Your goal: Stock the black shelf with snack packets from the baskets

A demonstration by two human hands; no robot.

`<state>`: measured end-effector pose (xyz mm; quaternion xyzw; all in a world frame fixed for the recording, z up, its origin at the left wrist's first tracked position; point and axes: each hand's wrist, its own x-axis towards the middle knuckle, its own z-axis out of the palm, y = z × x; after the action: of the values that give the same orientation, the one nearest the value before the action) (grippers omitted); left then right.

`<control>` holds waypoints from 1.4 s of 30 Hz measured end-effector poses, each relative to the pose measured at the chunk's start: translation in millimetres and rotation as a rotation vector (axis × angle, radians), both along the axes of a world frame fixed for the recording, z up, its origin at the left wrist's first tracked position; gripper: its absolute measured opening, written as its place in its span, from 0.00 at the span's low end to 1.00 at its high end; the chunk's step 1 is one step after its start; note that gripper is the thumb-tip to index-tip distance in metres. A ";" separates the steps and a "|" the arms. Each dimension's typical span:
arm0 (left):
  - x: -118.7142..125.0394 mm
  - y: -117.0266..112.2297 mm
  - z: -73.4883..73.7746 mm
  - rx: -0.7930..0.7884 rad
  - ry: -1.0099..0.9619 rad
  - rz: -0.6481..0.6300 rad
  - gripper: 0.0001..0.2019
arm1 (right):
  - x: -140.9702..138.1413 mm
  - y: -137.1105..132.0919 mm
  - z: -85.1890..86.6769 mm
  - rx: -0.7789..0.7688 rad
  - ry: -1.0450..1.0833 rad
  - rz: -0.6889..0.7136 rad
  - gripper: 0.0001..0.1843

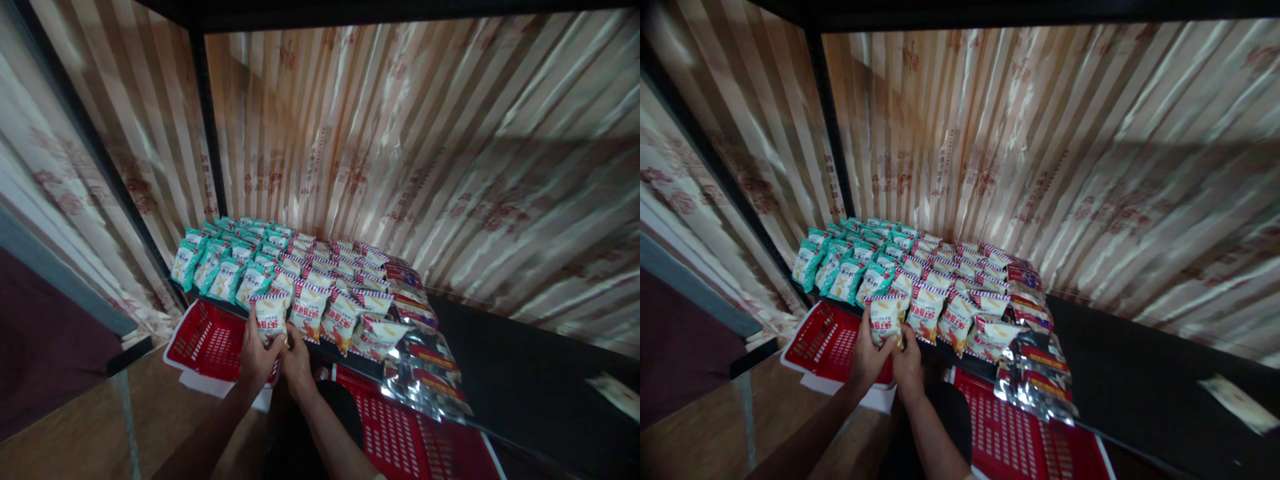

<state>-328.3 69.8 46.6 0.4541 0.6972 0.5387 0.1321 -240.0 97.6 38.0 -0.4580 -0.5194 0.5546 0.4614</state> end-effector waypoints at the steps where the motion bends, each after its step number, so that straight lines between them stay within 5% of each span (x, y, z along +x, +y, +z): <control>1: 0.6 2.9 0.7 -0.005 -0.006 0.020 0.40 | -0.5 1.5 -1.6 0.025 -0.031 -0.006 0.16; 11: -3.2 16.9 -9.9 0.049 0.077 0.023 0.35 | 4.4 1.7 -0.5 0.174 -0.337 0.040 0.19; 17: -7.2 28.0 -7.5 0.131 0.226 0.012 0.34 | 11.1 -3.1 11.7 0.439 -0.550 -0.055 0.20; 42: -4.9 60.0 -36.5 0.295 0.663 0.031 0.36 | 24.1 9.4 2.1 0.616 -0.598 -0.103 0.25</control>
<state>-333.2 129.9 10.1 0.6076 0.6238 0.4589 -0.1762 -215.9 107.0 40.1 -0.4648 -0.7479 0.1927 0.4330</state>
